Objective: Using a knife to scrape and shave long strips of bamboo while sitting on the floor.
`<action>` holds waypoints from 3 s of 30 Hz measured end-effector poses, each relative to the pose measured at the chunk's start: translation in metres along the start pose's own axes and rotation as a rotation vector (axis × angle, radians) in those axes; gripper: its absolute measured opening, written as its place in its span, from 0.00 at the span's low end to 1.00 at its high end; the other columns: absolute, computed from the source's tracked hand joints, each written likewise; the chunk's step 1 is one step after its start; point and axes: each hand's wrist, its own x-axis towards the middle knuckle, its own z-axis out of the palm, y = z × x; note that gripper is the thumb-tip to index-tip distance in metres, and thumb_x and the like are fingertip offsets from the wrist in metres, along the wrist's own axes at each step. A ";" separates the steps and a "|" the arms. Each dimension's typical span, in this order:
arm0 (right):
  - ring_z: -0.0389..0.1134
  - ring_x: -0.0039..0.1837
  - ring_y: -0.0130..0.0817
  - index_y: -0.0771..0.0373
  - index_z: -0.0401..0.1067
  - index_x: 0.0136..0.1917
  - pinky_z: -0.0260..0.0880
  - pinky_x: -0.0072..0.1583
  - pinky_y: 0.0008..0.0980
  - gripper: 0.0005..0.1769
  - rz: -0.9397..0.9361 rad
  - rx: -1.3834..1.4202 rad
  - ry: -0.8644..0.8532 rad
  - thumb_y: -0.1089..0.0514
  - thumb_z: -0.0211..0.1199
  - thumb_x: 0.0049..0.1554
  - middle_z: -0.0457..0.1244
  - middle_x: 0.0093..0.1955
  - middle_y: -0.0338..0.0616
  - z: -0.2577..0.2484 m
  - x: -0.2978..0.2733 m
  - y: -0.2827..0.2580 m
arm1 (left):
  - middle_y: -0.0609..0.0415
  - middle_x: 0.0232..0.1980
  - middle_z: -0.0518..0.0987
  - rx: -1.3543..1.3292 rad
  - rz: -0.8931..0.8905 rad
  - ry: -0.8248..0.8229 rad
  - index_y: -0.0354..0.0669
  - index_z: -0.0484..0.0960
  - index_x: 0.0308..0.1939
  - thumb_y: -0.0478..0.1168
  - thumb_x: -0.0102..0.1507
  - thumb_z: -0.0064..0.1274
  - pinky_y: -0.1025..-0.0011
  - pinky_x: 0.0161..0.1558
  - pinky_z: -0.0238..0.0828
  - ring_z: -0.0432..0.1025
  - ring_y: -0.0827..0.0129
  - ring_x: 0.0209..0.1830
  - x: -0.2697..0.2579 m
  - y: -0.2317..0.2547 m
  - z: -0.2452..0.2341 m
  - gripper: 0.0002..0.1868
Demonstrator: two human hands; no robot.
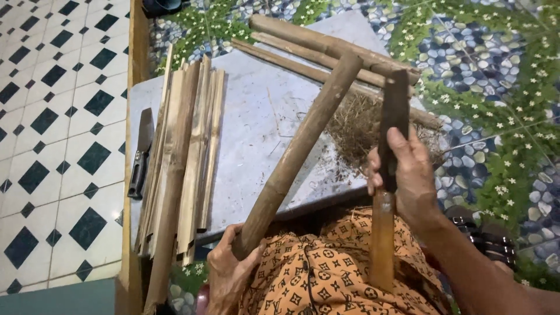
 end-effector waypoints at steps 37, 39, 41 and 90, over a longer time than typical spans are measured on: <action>0.70 0.37 0.31 0.60 0.59 0.72 0.75 0.34 0.30 0.27 0.347 0.668 -0.321 0.44 0.52 0.66 0.68 0.55 0.52 -0.007 -0.042 0.066 | 0.52 0.30 0.91 -0.247 -0.089 -0.068 0.42 0.85 0.50 0.39 0.45 0.71 0.72 0.27 0.75 0.80 0.69 0.21 -0.004 0.002 -0.009 0.28; 0.70 0.38 0.30 0.55 0.57 0.77 0.77 0.35 0.28 0.29 0.359 0.671 -0.324 0.45 0.52 0.66 0.69 0.54 0.50 -0.007 -0.042 0.063 | 0.50 0.30 0.91 -0.266 -0.095 -0.080 0.41 0.84 0.51 0.39 0.45 0.70 0.72 0.26 0.76 0.80 0.68 0.21 -0.004 0.001 -0.009 0.29; 0.68 0.39 0.30 0.64 0.52 0.80 0.75 0.35 0.27 0.37 0.361 0.753 -0.352 0.44 0.54 0.65 0.66 0.54 0.49 -0.003 -0.041 0.054 | 0.54 0.31 0.92 -0.233 -0.102 -0.050 0.45 0.86 0.49 0.39 0.46 0.74 0.73 0.28 0.77 0.81 0.71 0.22 -0.002 -0.001 -0.006 0.27; 0.65 0.28 0.27 0.56 0.59 0.65 0.65 0.27 0.25 0.18 0.409 0.386 -0.114 0.56 0.57 0.63 0.65 0.36 0.41 -0.043 -0.013 0.062 | 0.52 0.32 0.91 -0.269 -0.189 -0.172 0.43 0.85 0.54 0.40 0.47 0.72 0.73 0.31 0.76 0.81 0.70 0.24 0.009 0.002 0.004 0.30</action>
